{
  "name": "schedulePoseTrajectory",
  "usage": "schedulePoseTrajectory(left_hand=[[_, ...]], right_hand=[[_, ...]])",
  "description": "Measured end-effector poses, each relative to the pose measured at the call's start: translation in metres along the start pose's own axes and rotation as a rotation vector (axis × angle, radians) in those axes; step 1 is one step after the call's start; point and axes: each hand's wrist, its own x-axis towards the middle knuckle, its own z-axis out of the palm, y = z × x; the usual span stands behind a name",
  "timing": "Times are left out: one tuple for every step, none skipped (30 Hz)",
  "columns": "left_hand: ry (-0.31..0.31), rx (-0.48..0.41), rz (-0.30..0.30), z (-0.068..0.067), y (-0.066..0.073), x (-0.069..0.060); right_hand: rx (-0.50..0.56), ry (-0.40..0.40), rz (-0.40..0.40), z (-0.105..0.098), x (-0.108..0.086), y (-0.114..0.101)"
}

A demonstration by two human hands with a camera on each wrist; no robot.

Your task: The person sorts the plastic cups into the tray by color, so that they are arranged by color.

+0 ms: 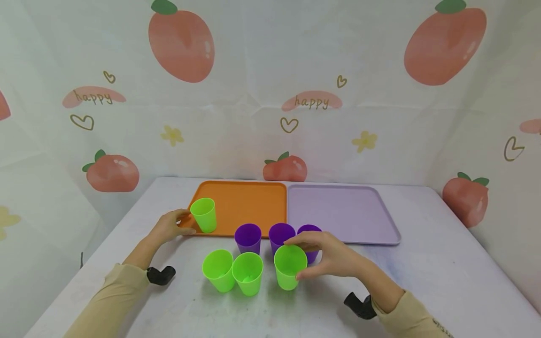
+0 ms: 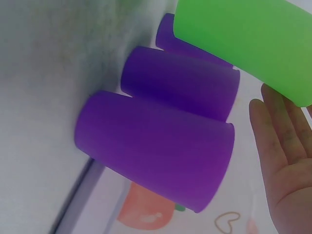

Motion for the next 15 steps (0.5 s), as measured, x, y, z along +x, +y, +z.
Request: schedulePoseTrajectory(left_hand=[[-0.001, -0.002, -0.001, -0.0001, 0.0004, 0.0], [-0.001, -0.004, -0.003, 0.0, 0.0005, -0.0001], [-0.001, -0.004, -0.004, 0.0, 0.0006, 0.0], [-0.001, -0.004, -0.006, 0.0001, 0.0007, -0.0001], [-0.001, -0.003, -0.006, -0.0001, 0.001, 0.0001], [0.0, -0.001, -0.005, -0.0001, 0.001, 0.0002], [0.001, 0.001, -0.004, -0.0001, 0.0011, 0.0003], [0.001, 0.002, -0.004, -0.0001, 0.0011, 0.0004], [0.001, 0.004, -0.003, -0.0001, 0.0011, 0.0005], [0.001, 0.005, -0.002, -0.0003, 0.0012, 0.0005], [0.0, 0.006, -0.003, -0.0004, 0.0012, 0.0006], [0.0, 0.006, -0.003, -0.0003, 0.001, 0.0008], [-0.003, 0.008, -0.006, -0.0003, 0.001, 0.0009], [-0.004, 0.008, -0.006, -0.0007, 0.001, 0.0011], [-0.004, 0.009, -0.006, -0.0008, 0.0009, 0.0013]], right_hand=[[-0.002, 0.002, -0.001, -0.0009, 0.0004, -0.0006], [-0.004, 0.005, -0.004, -0.0018, 0.0007, -0.0011], [-0.007, 0.007, -0.009, -0.0025, 0.0009, -0.0013], [-0.008, 0.01, -0.015, -0.0031, 0.0011, -0.0016], [-0.009, 0.012, -0.021, -0.0036, 0.0013, -0.0018], [-0.011, 0.018, -0.026, -0.0042, 0.0014, -0.0019], [-0.014, 0.022, -0.031, -0.0047, 0.0016, -0.002], [-0.014, 0.024, -0.036, -0.0053, 0.0019, -0.0021], [-0.017, 0.027, -0.043, -0.0059, 0.0022, -0.0022], [-0.018, 0.03, -0.045, -0.0065, 0.0025, -0.0024], [-0.02, 0.033, -0.05, -0.0073, 0.0028, -0.0027], [-0.022, 0.036, -0.052, -0.0081, 0.0031, -0.003], [-0.022, 0.038, -0.053, -0.0087, 0.0035, -0.0034], [-0.02, 0.041, -0.052, -0.0095, 0.0037, -0.0039], [-0.022, 0.043, -0.052, -0.0103, 0.0039, -0.0042]])
